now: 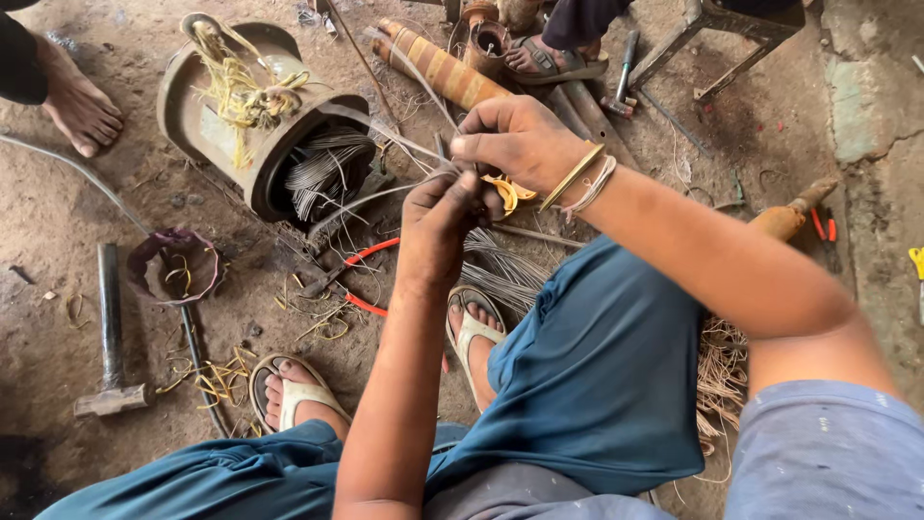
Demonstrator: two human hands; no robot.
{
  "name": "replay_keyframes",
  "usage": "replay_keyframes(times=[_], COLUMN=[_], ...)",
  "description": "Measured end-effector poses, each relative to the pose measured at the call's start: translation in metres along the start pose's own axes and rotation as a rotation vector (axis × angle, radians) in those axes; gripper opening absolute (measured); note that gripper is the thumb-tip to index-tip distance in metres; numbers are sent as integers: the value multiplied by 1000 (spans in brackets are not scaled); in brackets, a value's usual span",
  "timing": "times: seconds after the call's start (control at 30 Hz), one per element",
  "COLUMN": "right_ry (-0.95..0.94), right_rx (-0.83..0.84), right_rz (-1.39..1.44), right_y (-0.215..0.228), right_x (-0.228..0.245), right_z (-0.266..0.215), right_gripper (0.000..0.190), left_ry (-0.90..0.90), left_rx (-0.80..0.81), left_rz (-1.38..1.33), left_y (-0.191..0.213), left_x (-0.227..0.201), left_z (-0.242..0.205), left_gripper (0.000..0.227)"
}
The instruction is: The person sits on the ground and pulls lengths of thin metal wire from a large spool. They gather the wire into a bundle in their left hand and repeatedly pull and adjust strands with their right hand. The person occasionally uses pliers to cut or separate the wire.
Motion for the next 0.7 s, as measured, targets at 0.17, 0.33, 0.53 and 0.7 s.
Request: replay_keyframes(times=[0.17, 0.33, 0.53, 0.7], right_ry=[401, 362, 328, 251], right_rx=[-98, -363, -477, -262], right_rz=[-3, 341, 354, 108], right_y=[-2, 54, 89, 31], right_x=[36, 27, 30, 15], right_z=[-7, -17, -19, -2], right_gripper=[17, 18, 16, 67], left_ry=[24, 99, 163, 200], left_rx=[-205, -264, -195, -111], left_rz=[-110, -280, -246, -235], left_y=[26, 48, 64, 52], left_x=[-9, -3, 5, 15], left_z=[-2, 4, 12, 13], left_gripper=[26, 28, 37, 42])
Point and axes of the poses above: each hand's wrist, its own z-axis towards the middle knuckle, its own y-axis out of the back of the hand, x = y × z, the point moved 9 cm from there along z, towards the middle knuckle, and after that the axes turned 2 degrees about -x, right-handed, at the moved point
